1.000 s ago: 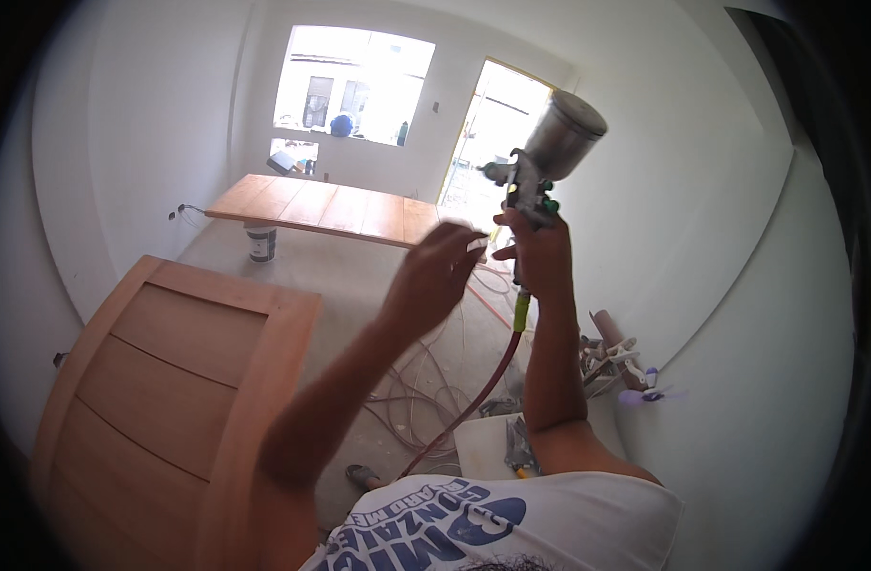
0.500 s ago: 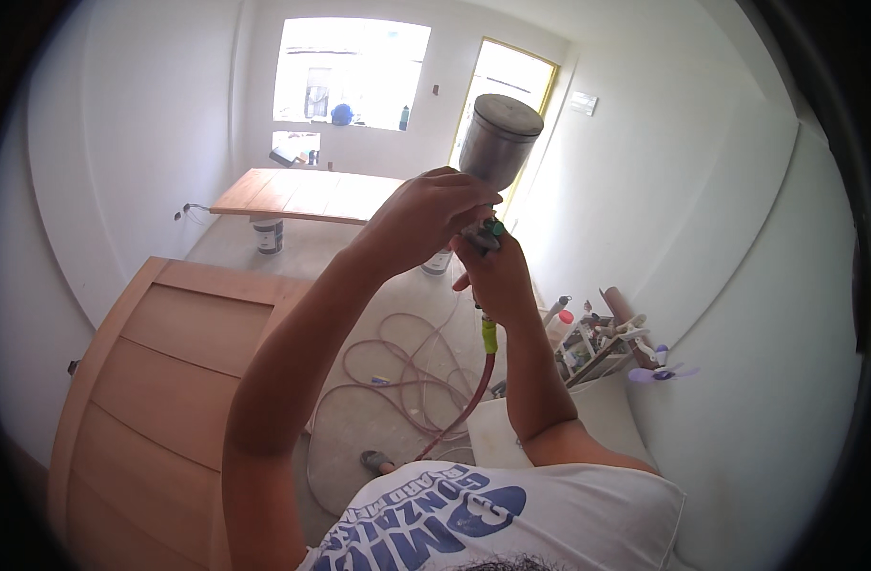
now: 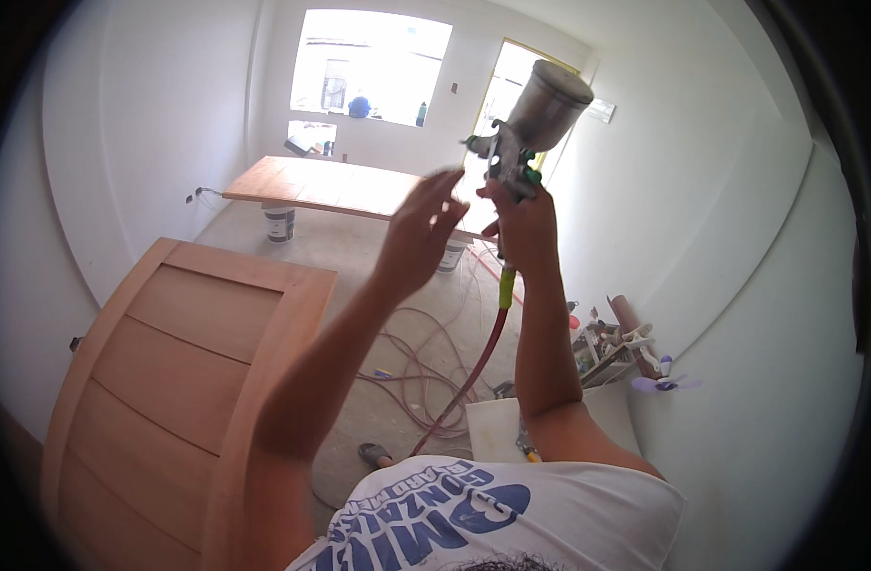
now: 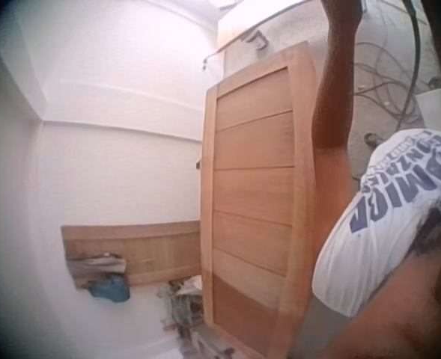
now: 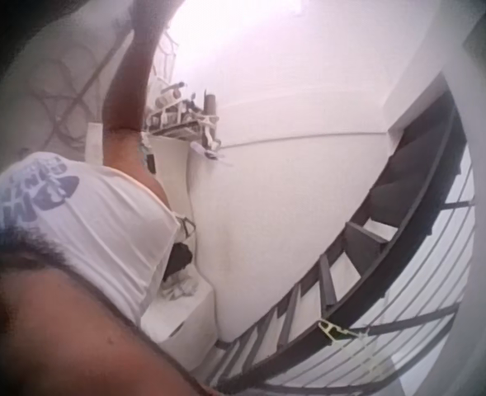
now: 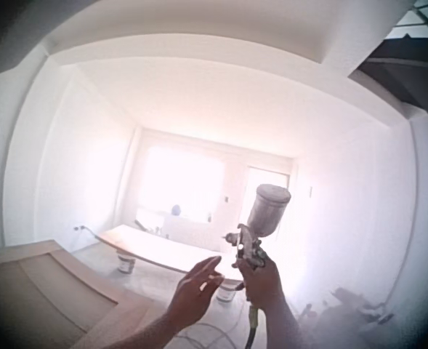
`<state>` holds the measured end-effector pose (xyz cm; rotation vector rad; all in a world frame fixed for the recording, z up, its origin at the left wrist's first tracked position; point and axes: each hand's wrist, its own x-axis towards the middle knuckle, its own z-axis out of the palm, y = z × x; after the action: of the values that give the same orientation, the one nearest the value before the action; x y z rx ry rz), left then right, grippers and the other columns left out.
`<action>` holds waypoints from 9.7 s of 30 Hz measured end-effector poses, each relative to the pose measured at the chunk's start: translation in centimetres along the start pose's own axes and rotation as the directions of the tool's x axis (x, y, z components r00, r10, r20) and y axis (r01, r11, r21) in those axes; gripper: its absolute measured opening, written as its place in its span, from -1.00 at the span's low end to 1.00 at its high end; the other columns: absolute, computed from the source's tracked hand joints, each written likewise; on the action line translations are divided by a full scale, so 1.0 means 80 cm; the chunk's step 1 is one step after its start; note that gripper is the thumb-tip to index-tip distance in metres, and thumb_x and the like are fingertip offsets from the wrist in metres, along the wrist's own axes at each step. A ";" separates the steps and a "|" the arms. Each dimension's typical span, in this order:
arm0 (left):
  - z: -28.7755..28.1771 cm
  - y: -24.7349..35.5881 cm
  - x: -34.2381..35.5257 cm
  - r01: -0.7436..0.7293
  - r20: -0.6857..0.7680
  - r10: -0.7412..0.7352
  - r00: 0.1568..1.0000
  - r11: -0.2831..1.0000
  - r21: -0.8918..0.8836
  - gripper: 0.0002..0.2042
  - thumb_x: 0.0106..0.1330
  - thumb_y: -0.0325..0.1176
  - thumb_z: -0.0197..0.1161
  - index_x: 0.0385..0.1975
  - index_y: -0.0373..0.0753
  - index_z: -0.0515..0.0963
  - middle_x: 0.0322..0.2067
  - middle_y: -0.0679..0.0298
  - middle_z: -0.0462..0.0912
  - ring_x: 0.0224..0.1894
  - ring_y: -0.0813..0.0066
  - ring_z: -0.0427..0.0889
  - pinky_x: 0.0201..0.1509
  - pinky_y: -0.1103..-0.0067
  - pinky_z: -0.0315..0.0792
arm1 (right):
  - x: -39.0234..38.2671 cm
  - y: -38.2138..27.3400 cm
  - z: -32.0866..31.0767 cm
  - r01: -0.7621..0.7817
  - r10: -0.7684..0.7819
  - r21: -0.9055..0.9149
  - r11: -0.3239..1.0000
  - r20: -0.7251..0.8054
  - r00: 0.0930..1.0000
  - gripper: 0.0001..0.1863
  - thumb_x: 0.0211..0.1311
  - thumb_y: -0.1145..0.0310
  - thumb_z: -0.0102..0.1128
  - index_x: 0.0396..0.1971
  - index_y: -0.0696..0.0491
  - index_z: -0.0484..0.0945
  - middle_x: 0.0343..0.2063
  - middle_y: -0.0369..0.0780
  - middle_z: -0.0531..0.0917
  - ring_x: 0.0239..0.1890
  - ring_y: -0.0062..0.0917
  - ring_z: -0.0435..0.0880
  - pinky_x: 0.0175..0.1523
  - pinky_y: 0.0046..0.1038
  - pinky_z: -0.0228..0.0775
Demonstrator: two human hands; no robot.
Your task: The person prepares a spray gun and applies a finish to a large wooden door laid horizontally on supports. They move along the door to cover its surface, then set the spray gun down and pick up a wooden stick and a brush, placing them on a nearby table.
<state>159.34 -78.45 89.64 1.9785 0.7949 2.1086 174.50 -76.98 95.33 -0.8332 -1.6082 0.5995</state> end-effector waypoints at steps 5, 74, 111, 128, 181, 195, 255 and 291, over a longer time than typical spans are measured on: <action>0.022 -0.032 -0.099 0.250 0.169 -0.248 0.954 0.968 0.011 -0.64 0.49 -0.35 0.11 0.22 -0.31 0.45 0.10 0.01 0.58 -0.10 0.26 0.65 0.07 0.44 0.50 | 0.028 -0.009 -0.001 0.071 -0.080 -0.120 0.990 -0.069 0.994 -0.71 0.36 0.29 0.23 -0.16 0.25 0.56 -0.44 -0.15 0.72 -0.73 -0.62 0.53 -0.61 -0.57 0.38; 0.248 0.335 -0.863 0.703 -0.505 0.640 -0.579 0.078 -0.707 -0.49 0.47 -0.09 0.14 -0.58 -0.48 0.51 -0.58 -0.19 0.51 -0.57 -0.12 0.47 -0.42 0.19 0.29 | -0.627 -0.394 0.310 -0.410 -0.666 0.643 0.646 0.213 -0.715 -0.66 0.26 0.25 0.33 -0.08 0.17 0.59 -0.35 -0.22 0.71 -0.42 -0.62 0.64 -0.50 -0.55 0.49; -0.019 0.647 -0.910 0.786 -0.703 0.446 -0.553 0.002 -0.618 -0.83 0.28 -0.43 0.18 -0.47 -0.43 0.48 -0.62 0.10 0.47 -0.51 0.27 0.46 -0.36 0.34 0.33 | -0.747 -0.317 0.783 -0.034 -0.542 0.617 0.786 0.715 0.441 -0.71 0.24 0.34 0.23 -0.10 0.15 0.53 -0.57 -0.26 0.61 -0.64 -0.55 0.58 -0.58 -0.48 0.44; -0.123 0.617 -0.655 0.895 -0.880 0.163 -0.447 0.095 -0.437 -0.71 0.30 -0.40 0.26 -0.02 -0.35 0.58 -0.41 0.11 0.68 -0.44 0.36 0.65 -0.37 0.48 0.50 | -0.774 -0.556 0.876 0.048 -0.631 0.699 0.713 0.671 -0.389 -0.59 0.21 0.30 0.29 0.01 0.18 0.56 -0.35 -0.10 0.68 -0.36 -0.48 0.74 -0.43 -0.39 0.56; 0.058 0.480 -0.570 0.705 -0.548 0.445 -0.709 0.427 -0.566 -0.70 0.45 -0.31 0.23 0.07 -0.32 0.62 -0.38 0.37 0.60 -0.40 0.68 0.52 -0.48 0.69 0.42 | -0.676 -0.405 0.655 -0.387 -0.688 0.691 0.610 0.221 -0.691 -0.64 0.27 0.21 0.30 -0.05 0.12 0.58 -0.47 -0.26 0.64 -0.55 -0.59 0.60 -0.46 -0.45 0.47; 0.018 0.474 -0.520 0.686 -0.522 0.446 -0.727 0.432 -0.586 -0.72 0.40 -0.44 0.21 0.04 -0.39 0.62 -0.35 0.28 0.60 -0.40 0.66 0.51 -0.48 0.70 0.41 | -0.667 -0.392 0.660 -0.443 -0.672 0.673 0.593 0.111 -0.732 -0.62 0.23 0.24 0.29 -0.03 0.15 0.55 -0.41 -0.15 0.70 -0.41 -0.38 0.69 -0.27 -0.37 0.54; -0.017 0.480 -0.535 0.714 -0.588 0.407 -0.699 0.435 -0.548 -0.74 0.28 -0.52 0.28 -0.04 -0.33 0.66 -0.31 0.28 0.65 -0.43 0.62 0.56 -0.53 0.64 0.45 | -0.637 -0.437 0.698 -0.147 -0.651 0.789 0.597 0.368 -0.664 -0.71 0.26 0.29 0.26 -0.13 0.17 0.55 -0.52 -0.26 0.61 -0.65 -0.62 0.53 -0.55 -0.54 0.38; 0.094 0.493 -0.595 0.737 -0.563 0.501 -0.657 0.581 -0.344 -0.81 0.22 -0.61 0.28 -0.18 -0.37 0.69 -0.40 0.32 0.64 -0.50 0.61 0.55 -0.51 0.64 0.45 | -0.596 -0.405 0.554 -0.271 -0.509 0.612 0.743 0.253 -0.823 -0.76 0.23 0.33 0.33 -0.24 0.17 0.56 -0.45 -0.25 0.63 -0.49 -0.64 0.58 -0.53 -0.58 0.36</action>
<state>182.27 -131.23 65.77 -1.9558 2.0904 2.2582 128.56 -131.78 82.07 1.9942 -2.9673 1.4831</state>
